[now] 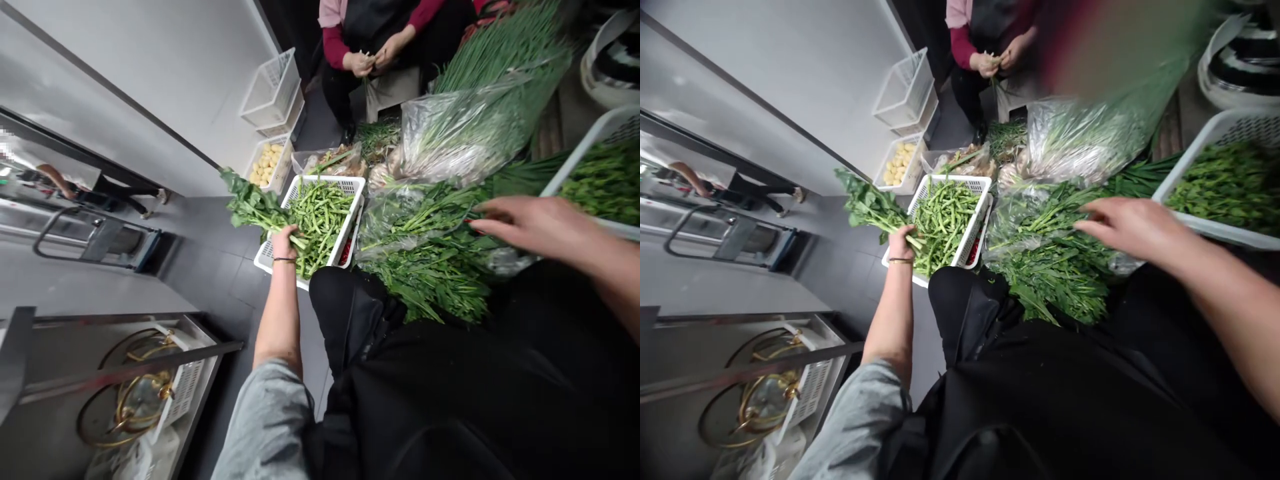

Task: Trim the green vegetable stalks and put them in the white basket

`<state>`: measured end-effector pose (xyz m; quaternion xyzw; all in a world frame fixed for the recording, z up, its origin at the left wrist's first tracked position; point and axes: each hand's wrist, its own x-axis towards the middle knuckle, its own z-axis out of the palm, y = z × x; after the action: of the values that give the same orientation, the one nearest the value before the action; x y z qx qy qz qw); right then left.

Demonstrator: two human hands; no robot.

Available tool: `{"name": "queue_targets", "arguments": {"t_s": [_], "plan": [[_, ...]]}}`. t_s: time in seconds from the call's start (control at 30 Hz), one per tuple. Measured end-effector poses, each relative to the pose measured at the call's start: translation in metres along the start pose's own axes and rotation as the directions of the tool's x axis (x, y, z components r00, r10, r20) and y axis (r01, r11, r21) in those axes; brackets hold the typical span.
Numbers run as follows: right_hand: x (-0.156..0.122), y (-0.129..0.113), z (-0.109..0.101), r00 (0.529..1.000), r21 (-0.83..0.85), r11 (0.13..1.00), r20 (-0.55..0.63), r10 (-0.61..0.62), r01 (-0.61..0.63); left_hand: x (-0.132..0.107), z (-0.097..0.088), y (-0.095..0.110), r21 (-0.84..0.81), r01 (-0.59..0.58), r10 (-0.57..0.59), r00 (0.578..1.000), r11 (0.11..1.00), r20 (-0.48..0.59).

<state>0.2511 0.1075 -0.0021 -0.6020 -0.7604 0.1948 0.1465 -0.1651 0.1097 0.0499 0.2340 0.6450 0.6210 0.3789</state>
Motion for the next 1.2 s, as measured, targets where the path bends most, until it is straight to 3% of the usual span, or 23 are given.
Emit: {"name": "queue_targets", "arguments": {"t_s": [0.03,0.07,0.13,0.17,0.23,0.33,0.47,0.57,0.63,0.7,0.77,0.83,0.9,0.97,1.07,1.2], "plan": [[0.001,-0.028,0.005,0.997,0.178,0.984,0.067,-0.023,0.010,-0.014,0.004,-0.007,-0.005,0.081,-0.080,0.990,0.997,0.118],[0.003,-0.054,0.011,0.987,0.360,0.933,0.147,-0.064,0.007,-0.031,0.011,-0.016,-0.003,0.181,-0.173,0.946,0.984,0.272],[0.011,-0.095,0.024,0.970,0.619,0.785,0.198,-0.139,-0.014,-0.070,0.028,-0.035,0.001,0.343,-0.281,0.770,0.939,0.572],[0.015,-0.110,0.031,0.965,0.683,0.730,0.196,-0.172,-0.009,-0.089,0.037,-0.044,-0.005,0.374,-0.285,0.716,0.927,0.638],[0.019,-0.126,0.041,0.974,0.738,0.675,0.155,-0.163,-0.004,-0.119,0.053,-0.059,-0.021,0.421,-0.300,0.680,0.907,0.670],[0.015,-0.126,0.045,0.986,0.794,0.606,0.133,-0.102,-0.044,-0.138,0.063,-0.071,-0.074,0.483,-0.328,0.691,0.872,0.644],[-0.001,-0.115,0.044,0.993,0.905,0.410,0.118,0.020,-0.116,-0.140,0.064,-0.074,-0.101,0.525,-0.332,0.665,0.845,0.669],[-0.004,-0.115,0.047,0.986,0.956,0.248,0.134,0.100,-0.155,-0.144,0.066,-0.077,-0.121,0.508,-0.317,0.687,0.853,0.654],[-0.005,-0.116,0.050,0.984,0.962,0.216,0.148,0.097,-0.166,-0.146,0.069,-0.081,-0.119,0.495,-0.312,0.698,0.861,0.644],[-0.007,-0.116,0.055,0.987,0.946,0.292,0.115,0.112,-0.143,-0.145,0.070,-0.084,-0.113,0.483,-0.319,0.717,0.868,0.619],[-0.011,-0.113,0.059,0.991,0.884,0.451,0.077,0.113,-0.120,-0.142,0.070,-0.087,-0.128,0.468,-0.321,0.756,0.875,0.571],[-0.018,-0.109,0.063,0.994,0.788,0.606,0.109,0.028,-0.103,-0.138,0.068,-0.088,-0.158,0.438,-0.303,0.799,0.885,0.520],[-0.025,-0.107,0.065,0.979,0.717,0.694,0.181,-0.093,-0.067,-0.134,0.066,-0.088,-0.185,0.398,-0.262,0.823,0.898,0.503],[-0.029,-0.105,0.063,0.959,0.718,0.694,0.224,-0.172,-0.043,-0.131,0.063,-0.086,-0.190,0.376,-0.226,0.814,0.907,0.535],[-0.030,-0.103,0.056,0.942,0.786,0.617,0.235,-0.238,-0.040,-0.127,0.055,-0.085,-0.178,0.388,-0.223,0.785,0.904,0.578],[-0.032,-0.105,0.055,0.957,0.826,0.560,0.206,-0.203,-0.059,-0.121,0.047,-0.091,-0.227,0.418,-0.268,0.830,0.880,0.489]]}}
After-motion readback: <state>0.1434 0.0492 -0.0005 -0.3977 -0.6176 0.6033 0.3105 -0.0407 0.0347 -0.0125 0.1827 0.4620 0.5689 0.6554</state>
